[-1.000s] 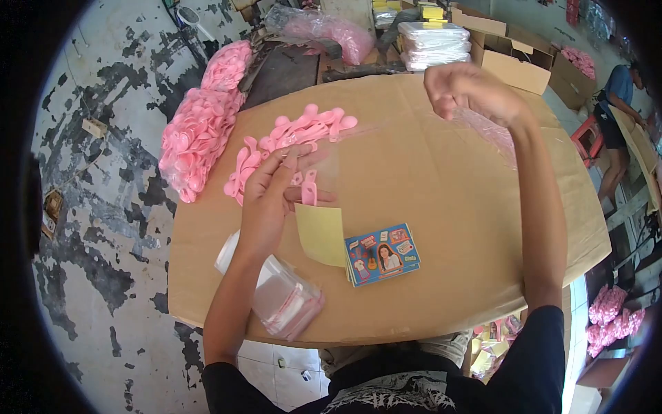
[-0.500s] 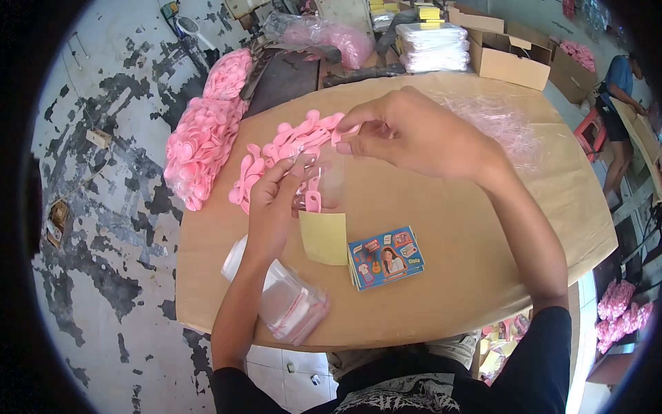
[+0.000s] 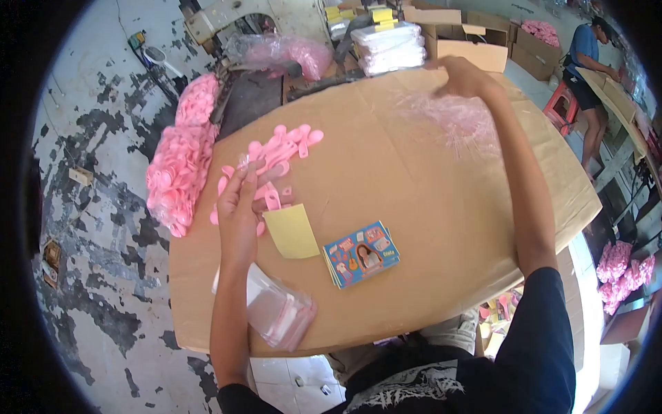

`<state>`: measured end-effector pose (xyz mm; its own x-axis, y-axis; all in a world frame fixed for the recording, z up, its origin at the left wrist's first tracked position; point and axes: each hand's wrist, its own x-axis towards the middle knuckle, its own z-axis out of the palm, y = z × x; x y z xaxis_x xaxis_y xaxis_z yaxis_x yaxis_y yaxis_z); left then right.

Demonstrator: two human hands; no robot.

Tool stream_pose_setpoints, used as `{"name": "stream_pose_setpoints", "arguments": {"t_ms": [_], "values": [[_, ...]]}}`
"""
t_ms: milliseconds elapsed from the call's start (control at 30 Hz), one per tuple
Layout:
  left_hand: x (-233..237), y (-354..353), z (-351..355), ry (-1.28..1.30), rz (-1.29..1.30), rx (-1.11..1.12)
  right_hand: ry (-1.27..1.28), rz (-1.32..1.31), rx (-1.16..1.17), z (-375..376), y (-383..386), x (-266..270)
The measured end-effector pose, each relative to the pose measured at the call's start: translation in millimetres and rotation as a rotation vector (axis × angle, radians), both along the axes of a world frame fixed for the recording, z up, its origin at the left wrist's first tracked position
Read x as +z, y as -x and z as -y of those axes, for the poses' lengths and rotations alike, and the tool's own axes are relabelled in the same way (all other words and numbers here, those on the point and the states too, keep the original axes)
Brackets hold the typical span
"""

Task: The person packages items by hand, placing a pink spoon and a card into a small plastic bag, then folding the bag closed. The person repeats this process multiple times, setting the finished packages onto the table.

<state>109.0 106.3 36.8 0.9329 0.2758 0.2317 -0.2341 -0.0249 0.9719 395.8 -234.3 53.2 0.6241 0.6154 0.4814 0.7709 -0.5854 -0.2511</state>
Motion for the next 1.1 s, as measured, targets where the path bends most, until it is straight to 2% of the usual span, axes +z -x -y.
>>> {"name": "stream_pose_setpoints", "arguments": {"t_ms": [33, 100, 133, 167, 233, 300, 367, 467, 567, 700, 800, 900, 1033, 1100], "values": [[1, -1, -2, 0.011, 0.01, 0.009, -0.061, 0.097, -0.027, -8, 9, 14], [3, -1, -4, 0.049, 0.024, 0.012, -0.369, -0.277, 0.15, -17, 41, 57], [4, 0, -4, 0.065, 0.024, 0.013, -0.38, -0.226, 0.113, -26, 56, 67], [5, 1, -3, 0.075, 0.03, 0.012, -0.393, -0.271, 0.18, -36, 67, 67], [7, 2, -2, 0.088, 0.051, 0.017, -0.421, -0.352, 0.325, -62, 92, 65], [7, 4, 2, 0.089, 0.092, 0.029, -0.346, -0.521, 0.486, -111, 154, 44], [7, 5, 6, 0.088, 0.131, 0.033, -0.027, -0.642, 0.55, -146, 197, 36], [5, 3, 0, 0.073, 0.149, -0.001, -0.304, -0.564, 0.698, -174, 192, -2], [8, 4, -4, 0.215, 0.012, -0.209, -0.376, -0.802, 0.553, -168, 189, 6], [-2, 1, 2, 0.199, -0.017, -0.147, -0.475, -0.83, 0.56, -167, 192, 5], [-4, 1, -6, 0.233, -0.024, -0.208, -0.478, -0.816, 0.597, -167, 186, 0], [-7, 1, 0, 0.177, -0.03, -0.205, -0.366, -0.847, 0.679, -161, 178, 8], [-3, 2, 2, 0.198, 0.009, -0.155, -0.475, -0.86, 0.596, -162, 179, 5], [-5, 1, -6, 0.193, 0.036, -0.227, -0.465, -0.837, 0.563, -162, 177, 5]]}}
